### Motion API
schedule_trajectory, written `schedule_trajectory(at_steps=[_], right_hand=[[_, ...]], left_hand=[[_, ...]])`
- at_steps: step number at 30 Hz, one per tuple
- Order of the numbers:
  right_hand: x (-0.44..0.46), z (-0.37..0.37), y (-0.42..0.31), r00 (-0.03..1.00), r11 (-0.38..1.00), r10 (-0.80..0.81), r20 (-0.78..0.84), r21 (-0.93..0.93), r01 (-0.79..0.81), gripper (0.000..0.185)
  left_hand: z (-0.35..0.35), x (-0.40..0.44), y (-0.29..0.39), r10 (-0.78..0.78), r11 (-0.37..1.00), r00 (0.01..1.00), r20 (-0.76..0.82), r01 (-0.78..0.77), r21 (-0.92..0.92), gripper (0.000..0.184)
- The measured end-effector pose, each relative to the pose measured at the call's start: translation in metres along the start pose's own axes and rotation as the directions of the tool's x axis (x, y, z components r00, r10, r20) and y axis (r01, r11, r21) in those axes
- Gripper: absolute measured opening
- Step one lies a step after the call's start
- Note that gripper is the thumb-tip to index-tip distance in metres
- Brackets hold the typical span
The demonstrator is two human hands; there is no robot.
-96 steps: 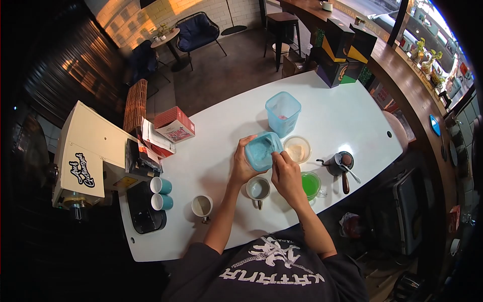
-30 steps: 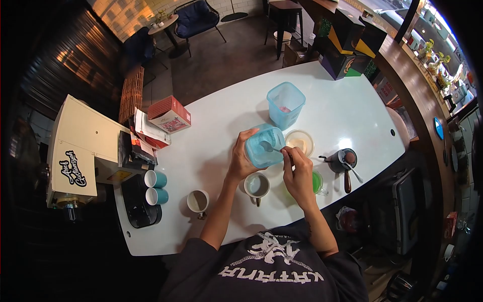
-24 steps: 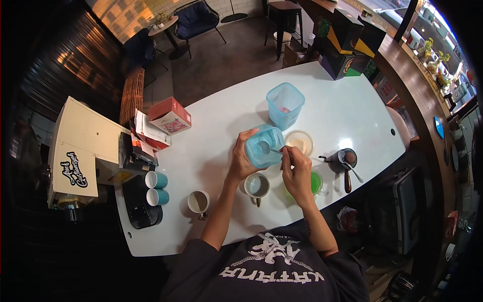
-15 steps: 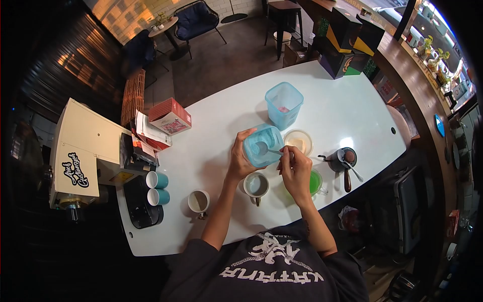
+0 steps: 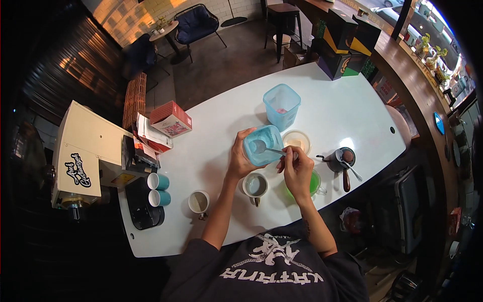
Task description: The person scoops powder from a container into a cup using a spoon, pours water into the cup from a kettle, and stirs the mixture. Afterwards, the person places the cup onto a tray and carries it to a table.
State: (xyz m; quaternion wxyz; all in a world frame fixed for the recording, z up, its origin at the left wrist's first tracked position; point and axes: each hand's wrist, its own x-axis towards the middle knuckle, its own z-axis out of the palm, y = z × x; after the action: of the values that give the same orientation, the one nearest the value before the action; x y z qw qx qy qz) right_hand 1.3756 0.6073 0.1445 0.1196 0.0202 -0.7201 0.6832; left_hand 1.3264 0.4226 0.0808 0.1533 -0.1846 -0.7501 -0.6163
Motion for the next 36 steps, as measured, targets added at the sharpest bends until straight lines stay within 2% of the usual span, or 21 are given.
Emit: schedule_trajectory(at_steps=[5,7,11,13,17,23,25,29,31,34,36], right_hand=[[0.000,-0.002,0.004,1.000,0.999,0.010,-0.017,0.032,-0.010,0.025],[0.000,-0.002,0.005,1.000,0.999,0.016,-0.026,0.050,-0.014,0.026],[0.000,-0.001,0.006,0.997,0.991,0.034,-0.073,0.134,-0.024,0.028],[0.001,-0.003,0.007,0.996,0.991,0.035,-0.088,0.133,-0.023,0.028],[0.000,-0.007,0.000,0.993,0.983,0.039,-0.111,0.181,-0.018,0.028],[0.001,-0.011,-0.001,0.998,0.980,0.027,-0.063,0.197,-0.014,0.029],[0.001,-0.010,0.000,0.997,0.977,0.033,-0.076,0.211,-0.016,0.029],[0.000,-0.008,0.001,0.997,0.978,0.022,-0.076,0.208,-0.006,0.030],[0.000,-0.009,-0.001,0.996,0.977,0.022,-0.091,0.211,-0.003,0.030],[0.000,-0.010,-0.001,0.995,0.977,0.027,-0.094,0.214,-0.007,0.030],[0.001,-0.011,-0.001,0.996,0.977,0.031,-0.089,0.214,-0.011,0.030]], left_hand=[[0.001,0.000,0.000,-0.014,1.000,1.000,-0.003,0.014,-0.020,0.103],[-0.002,0.001,0.005,-0.016,0.999,0.999,0.047,0.014,0.040,0.103],[-0.002,0.003,0.002,-0.027,0.997,0.998,0.050,0.024,0.072,0.103],[-0.001,0.005,0.001,-0.026,0.999,0.999,-0.026,0.027,0.047,0.104],[-0.003,0.008,-0.001,-0.070,0.997,0.996,-0.056,0.072,0.026,0.108],[-0.002,0.015,-0.001,-0.038,0.999,0.997,-0.066,0.040,0.033,0.112],[-0.005,0.015,0.000,-0.051,0.994,0.999,0.010,0.049,0.094,0.113],[-0.004,0.014,0.000,-0.060,0.993,0.998,0.018,0.058,0.104,0.113],[-0.002,0.015,-0.003,-0.050,0.998,0.997,-0.065,0.052,0.034,0.114],[-0.005,0.015,0.002,-0.040,0.991,0.999,0.006,0.039,0.128,0.114],[-0.003,0.016,0.001,-0.030,0.995,0.999,-0.027,0.033,0.099,0.113]])
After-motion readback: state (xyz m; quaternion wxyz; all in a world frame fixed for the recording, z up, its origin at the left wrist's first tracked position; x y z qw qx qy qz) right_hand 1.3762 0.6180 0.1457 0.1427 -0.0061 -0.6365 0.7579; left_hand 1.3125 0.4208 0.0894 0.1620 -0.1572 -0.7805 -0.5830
